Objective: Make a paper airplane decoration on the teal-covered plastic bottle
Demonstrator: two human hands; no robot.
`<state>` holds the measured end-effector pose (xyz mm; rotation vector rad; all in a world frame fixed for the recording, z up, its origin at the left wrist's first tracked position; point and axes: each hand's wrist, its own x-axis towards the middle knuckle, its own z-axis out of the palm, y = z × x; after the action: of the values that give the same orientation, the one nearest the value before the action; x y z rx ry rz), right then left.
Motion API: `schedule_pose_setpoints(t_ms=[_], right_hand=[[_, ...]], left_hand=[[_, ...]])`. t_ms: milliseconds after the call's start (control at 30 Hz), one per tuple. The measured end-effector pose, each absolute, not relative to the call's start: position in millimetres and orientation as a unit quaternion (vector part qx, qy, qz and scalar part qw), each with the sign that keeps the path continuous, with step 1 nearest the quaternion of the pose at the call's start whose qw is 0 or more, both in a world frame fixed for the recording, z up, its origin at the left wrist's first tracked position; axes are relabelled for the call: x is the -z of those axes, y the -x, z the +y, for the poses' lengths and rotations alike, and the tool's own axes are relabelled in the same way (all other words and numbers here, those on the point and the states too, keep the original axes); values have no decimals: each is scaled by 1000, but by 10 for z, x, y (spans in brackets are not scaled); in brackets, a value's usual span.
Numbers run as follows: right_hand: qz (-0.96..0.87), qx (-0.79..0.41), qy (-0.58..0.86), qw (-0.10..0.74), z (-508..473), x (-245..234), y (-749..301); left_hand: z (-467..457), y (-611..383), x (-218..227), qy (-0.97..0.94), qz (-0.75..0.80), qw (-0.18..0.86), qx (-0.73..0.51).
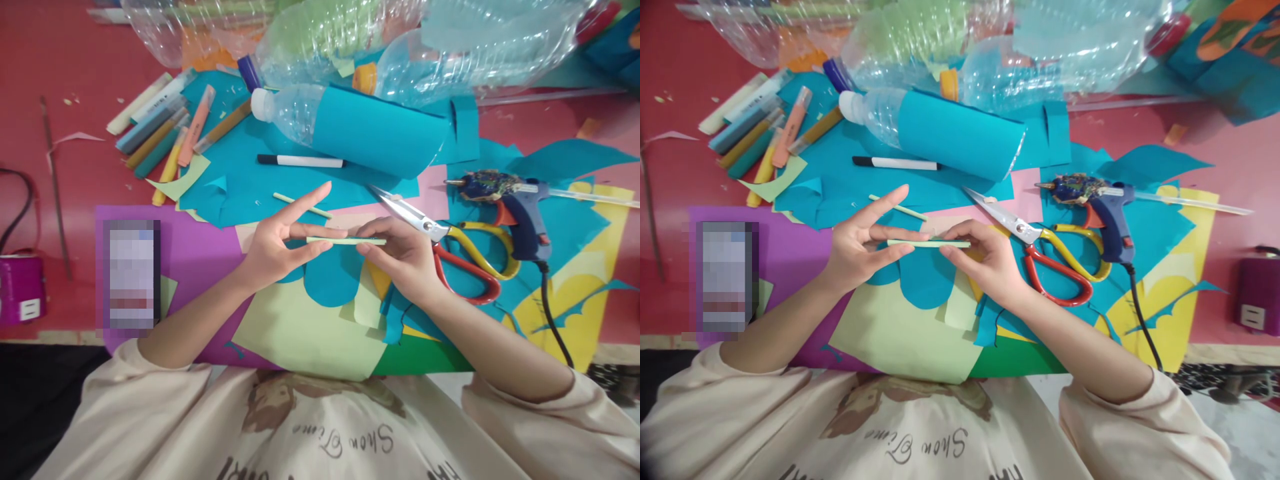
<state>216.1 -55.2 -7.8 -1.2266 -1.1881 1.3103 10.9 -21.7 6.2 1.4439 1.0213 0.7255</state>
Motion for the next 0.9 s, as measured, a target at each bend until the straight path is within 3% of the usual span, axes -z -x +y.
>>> schedule_pose_setpoints(t_ms=[900], right_hand=[[-515,-550,456,473,-504,40,-2213]], left_hand=[[-204,-69,-5,-605,452,581,-304]])
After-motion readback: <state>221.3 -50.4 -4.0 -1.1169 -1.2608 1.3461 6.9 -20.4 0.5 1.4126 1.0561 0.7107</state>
